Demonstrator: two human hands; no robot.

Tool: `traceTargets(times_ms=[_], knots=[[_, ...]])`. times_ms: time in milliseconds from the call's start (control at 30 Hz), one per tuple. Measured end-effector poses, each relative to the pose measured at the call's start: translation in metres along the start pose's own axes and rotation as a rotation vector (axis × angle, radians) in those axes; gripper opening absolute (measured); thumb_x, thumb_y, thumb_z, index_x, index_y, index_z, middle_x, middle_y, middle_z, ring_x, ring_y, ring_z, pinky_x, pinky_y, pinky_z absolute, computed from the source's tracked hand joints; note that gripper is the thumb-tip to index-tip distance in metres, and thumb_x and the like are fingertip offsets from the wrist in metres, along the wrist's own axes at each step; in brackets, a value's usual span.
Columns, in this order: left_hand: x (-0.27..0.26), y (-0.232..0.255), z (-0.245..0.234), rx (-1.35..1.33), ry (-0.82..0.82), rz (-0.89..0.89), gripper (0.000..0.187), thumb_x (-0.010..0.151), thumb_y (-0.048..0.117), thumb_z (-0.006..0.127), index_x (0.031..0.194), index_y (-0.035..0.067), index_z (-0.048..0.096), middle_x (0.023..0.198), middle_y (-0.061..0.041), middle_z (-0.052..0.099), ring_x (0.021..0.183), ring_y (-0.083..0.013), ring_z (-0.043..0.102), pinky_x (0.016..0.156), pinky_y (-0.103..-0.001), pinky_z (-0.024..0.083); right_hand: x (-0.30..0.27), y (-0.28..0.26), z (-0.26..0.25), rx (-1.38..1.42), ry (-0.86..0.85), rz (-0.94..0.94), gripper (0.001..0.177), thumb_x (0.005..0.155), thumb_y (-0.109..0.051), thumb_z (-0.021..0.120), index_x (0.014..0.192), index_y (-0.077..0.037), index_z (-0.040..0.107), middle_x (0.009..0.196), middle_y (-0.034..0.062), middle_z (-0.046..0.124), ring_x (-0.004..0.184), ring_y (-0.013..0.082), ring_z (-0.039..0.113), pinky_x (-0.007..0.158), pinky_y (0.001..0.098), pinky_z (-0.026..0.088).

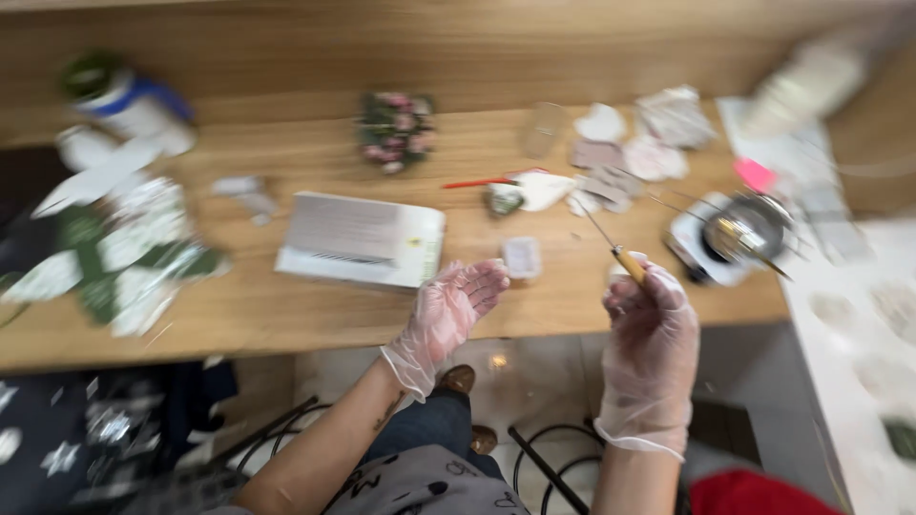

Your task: Shaping and cleaning a small round wax object using a sculpting tool.

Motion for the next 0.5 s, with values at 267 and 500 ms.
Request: traceTargets(times_ms=[267,500], knots=[[-0.108,0.097,-0.012,-0.079,-0.014,0.392,0.044,0.102,0.029,0.053,0.125,-0.007,0.062,0.112,-0.02,0.071,0.105,-0.0267,0.069,0.09,-0.032,0.055,0.009,0.062,0.088,-0.005,-0.412,0.229,0.022,0.099,-0.011,0.057,0.115,0.002,0.067,0.092,0.0112,0.07,0.079,0.0178,0.063,0.076,0.0278,0.05],[-0.202,0.137,-0.022,-0.078,0.188,0.741,0.031,0.1,0.014,0.055,0.119,-0.01,0.063,0.106,-0.02,0.072,0.099,-0.0267,0.071,0.09,-0.033,0.058,0.008,0.116,0.099,-0.009,-0.471,0.382,0.017,0.103,-0.009,0.053,0.115,-0.001,0.062,0.117,0.0113,0.069,0.089,0.0171,0.062,0.074,0.027,0.052]])
Point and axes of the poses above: each hand's wrist, its own x-axis towards the middle knuckle, its own z-axis out of the palm, y = z × x, the point moved 3 cm from there along x, towards the middle knuckle
